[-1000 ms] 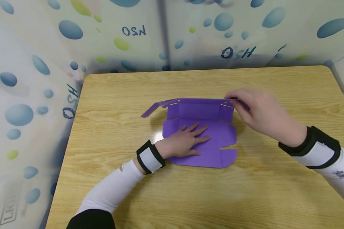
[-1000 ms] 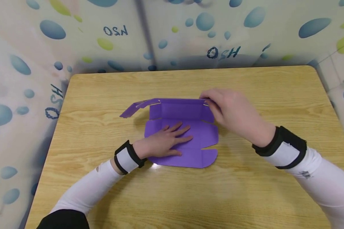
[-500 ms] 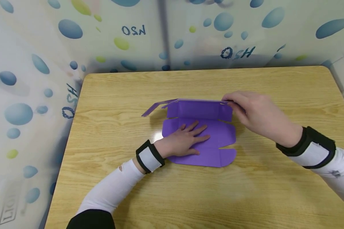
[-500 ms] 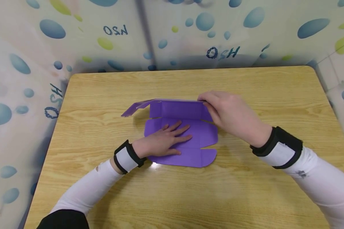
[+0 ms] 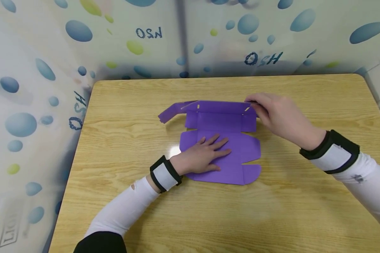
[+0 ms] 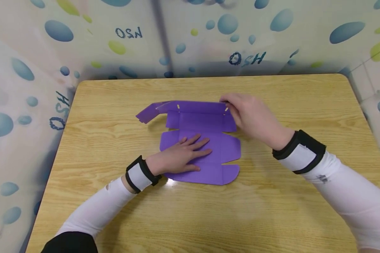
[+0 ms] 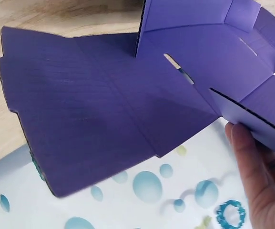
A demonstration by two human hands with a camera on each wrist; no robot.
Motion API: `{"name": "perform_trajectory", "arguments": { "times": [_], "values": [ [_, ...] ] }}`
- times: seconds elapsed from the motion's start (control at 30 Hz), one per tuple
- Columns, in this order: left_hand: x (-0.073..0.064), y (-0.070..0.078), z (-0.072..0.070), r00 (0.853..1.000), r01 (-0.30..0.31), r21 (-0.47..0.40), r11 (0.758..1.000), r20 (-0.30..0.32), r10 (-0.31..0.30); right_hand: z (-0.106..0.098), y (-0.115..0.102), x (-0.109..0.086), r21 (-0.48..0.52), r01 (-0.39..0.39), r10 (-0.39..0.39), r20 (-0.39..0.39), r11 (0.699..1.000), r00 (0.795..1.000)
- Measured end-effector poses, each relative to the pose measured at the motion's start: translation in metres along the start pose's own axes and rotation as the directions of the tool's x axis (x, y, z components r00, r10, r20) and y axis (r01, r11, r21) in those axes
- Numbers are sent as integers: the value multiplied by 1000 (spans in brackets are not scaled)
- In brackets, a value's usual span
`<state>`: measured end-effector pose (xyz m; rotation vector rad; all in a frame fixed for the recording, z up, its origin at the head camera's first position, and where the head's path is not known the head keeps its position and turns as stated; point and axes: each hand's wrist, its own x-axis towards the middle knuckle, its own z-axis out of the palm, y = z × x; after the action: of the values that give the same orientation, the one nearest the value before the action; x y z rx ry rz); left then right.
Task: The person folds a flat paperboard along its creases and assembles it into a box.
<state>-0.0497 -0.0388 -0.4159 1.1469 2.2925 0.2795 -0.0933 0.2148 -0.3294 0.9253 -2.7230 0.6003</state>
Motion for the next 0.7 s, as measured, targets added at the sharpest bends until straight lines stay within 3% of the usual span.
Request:
{"name": "perform_trajectory", "arguments": {
  "times": [0.47,0.7],
  "values": [
    [1,1,0,1000,9,-7,1000,-11,-9,10,15,12,-58,-16,18,35,998,999],
    [0,2,6,996,34,112,993,-85,-24,15,14,9,-64,2,0,25,998,1000]
  ]
}}
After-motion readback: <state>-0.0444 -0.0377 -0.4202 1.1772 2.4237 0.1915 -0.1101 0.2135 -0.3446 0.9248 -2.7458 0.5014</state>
